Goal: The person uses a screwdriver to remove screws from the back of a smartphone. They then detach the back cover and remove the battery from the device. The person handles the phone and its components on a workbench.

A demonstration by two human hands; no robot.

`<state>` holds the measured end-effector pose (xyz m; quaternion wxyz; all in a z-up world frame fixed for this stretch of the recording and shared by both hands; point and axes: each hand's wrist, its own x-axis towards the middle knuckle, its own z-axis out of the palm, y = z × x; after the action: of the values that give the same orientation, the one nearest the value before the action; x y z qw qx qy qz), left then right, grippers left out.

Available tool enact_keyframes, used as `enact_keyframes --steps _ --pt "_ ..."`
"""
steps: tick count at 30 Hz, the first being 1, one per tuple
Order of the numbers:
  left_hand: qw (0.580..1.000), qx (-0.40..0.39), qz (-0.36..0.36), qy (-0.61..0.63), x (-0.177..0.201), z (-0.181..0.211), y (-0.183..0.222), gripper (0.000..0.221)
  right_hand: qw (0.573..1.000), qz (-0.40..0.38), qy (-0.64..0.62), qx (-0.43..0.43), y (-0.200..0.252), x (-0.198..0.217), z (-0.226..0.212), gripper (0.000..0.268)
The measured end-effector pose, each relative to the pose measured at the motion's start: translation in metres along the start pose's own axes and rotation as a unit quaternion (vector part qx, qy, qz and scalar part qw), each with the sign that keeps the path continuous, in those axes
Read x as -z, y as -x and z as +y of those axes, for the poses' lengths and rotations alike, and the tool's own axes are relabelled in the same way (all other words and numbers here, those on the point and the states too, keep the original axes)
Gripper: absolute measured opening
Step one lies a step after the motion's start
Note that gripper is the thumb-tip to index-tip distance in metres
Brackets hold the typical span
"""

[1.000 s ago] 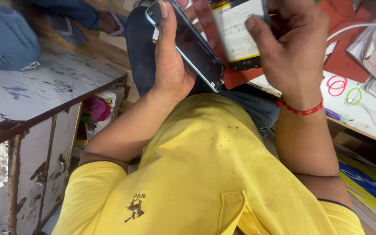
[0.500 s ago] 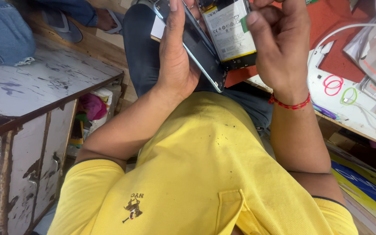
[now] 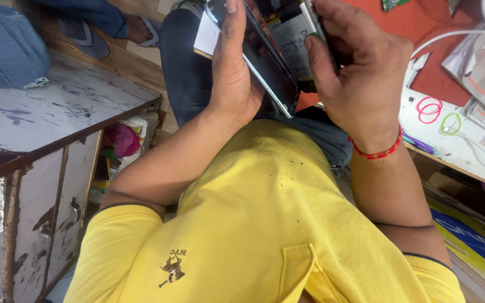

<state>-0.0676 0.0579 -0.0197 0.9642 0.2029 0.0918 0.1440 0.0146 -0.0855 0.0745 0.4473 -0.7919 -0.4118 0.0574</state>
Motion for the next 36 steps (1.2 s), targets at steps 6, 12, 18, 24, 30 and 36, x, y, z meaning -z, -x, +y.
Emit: enact_keyframes --steps 6,12,18,24,30,36 --pt "0.999 0.018 0.027 0.024 0.001 -0.011 -0.008 0.054 0.997 0.016 0.063 0.037 0.001 -0.007 -0.002 0.031" --pt "0.999 -0.006 0.026 -0.025 0.001 -0.013 -0.01 0.067 0.988 0.016 0.151 0.034 0.009 -0.02 -0.001 0.026" --pt "0.994 -0.024 0.078 -0.078 -0.005 -0.018 -0.015 0.067 0.988 -0.025 0.148 0.031 0.012 -0.029 -0.006 0.028" --pt "0.984 0.017 0.15 -0.096 -0.002 -0.021 -0.015 0.055 0.993 -0.108 0.03 0.037 0.014 -0.018 0.003 0.04" --pt "0.991 -0.022 0.127 -0.026 -0.008 -0.016 -0.01 0.039 0.991 -0.109 0.014 0.07 0.024 -0.028 -0.001 0.051" --pt "0.999 -0.016 -0.042 0.028 -0.012 -0.012 -0.005 0.029 0.924 0.051 -0.267 -0.27 0.043 -0.022 0.021 0.044"
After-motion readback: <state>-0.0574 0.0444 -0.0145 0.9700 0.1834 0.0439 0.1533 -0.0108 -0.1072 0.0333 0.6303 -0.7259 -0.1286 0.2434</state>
